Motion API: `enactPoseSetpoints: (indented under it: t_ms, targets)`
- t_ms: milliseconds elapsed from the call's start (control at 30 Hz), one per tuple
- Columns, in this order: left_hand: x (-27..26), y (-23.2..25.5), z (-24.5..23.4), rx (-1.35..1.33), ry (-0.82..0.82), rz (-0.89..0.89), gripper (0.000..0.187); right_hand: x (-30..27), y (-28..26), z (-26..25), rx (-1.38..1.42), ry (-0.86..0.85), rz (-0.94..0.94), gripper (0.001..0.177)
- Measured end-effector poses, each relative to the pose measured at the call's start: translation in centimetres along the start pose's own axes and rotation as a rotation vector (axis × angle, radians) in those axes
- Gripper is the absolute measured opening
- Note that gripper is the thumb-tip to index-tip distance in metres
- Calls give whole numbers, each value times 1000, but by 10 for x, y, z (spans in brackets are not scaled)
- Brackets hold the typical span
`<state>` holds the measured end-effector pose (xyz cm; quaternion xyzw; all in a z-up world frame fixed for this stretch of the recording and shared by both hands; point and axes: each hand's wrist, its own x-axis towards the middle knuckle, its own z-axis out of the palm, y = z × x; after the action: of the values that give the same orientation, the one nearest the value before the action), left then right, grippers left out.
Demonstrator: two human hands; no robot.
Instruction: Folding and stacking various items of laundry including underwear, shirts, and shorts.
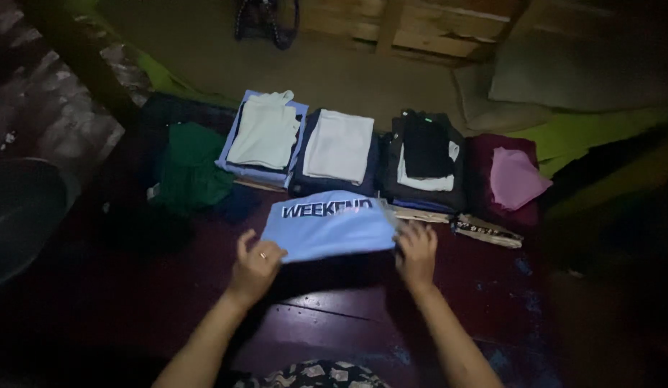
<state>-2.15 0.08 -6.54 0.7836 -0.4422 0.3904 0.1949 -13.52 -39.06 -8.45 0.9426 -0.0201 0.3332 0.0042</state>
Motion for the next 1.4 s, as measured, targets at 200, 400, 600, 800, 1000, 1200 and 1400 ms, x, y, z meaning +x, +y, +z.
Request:
enactPoseSetpoints:
  t_ms: [200, 400, 600, 800, 1000, 1200, 1400]
  targets:
    - [-142, 48, 47, -341, -792, -78, 34, -148, 4, 59, 113, -593, -50, 42]
    - [-137, 39, 37, -126, -696, -134, 101, -144, -10, 36, 23, -595, -27, 62]
    - [-135, 22, 52, -264, -600, 16, 36, -148, 10, 62, 94, -599, -209, 53]
    - [-143, 26, 52, -493, -703, -582, 27, -150, 5, 52, 197, -550, -123, 64]
    - [-139, 7, 53, -469, -755, -354, 14, -152, -1, 57, 233, -481, -95, 69]
    - [-122, 6, 39, -403, -546, -173, 13, -148, 2, 53, 231, -536, -89, 71]
    - [-140, 15, 17, -270, -869, -271, 58, -151, 6, 56, 233, -504, -99, 66]
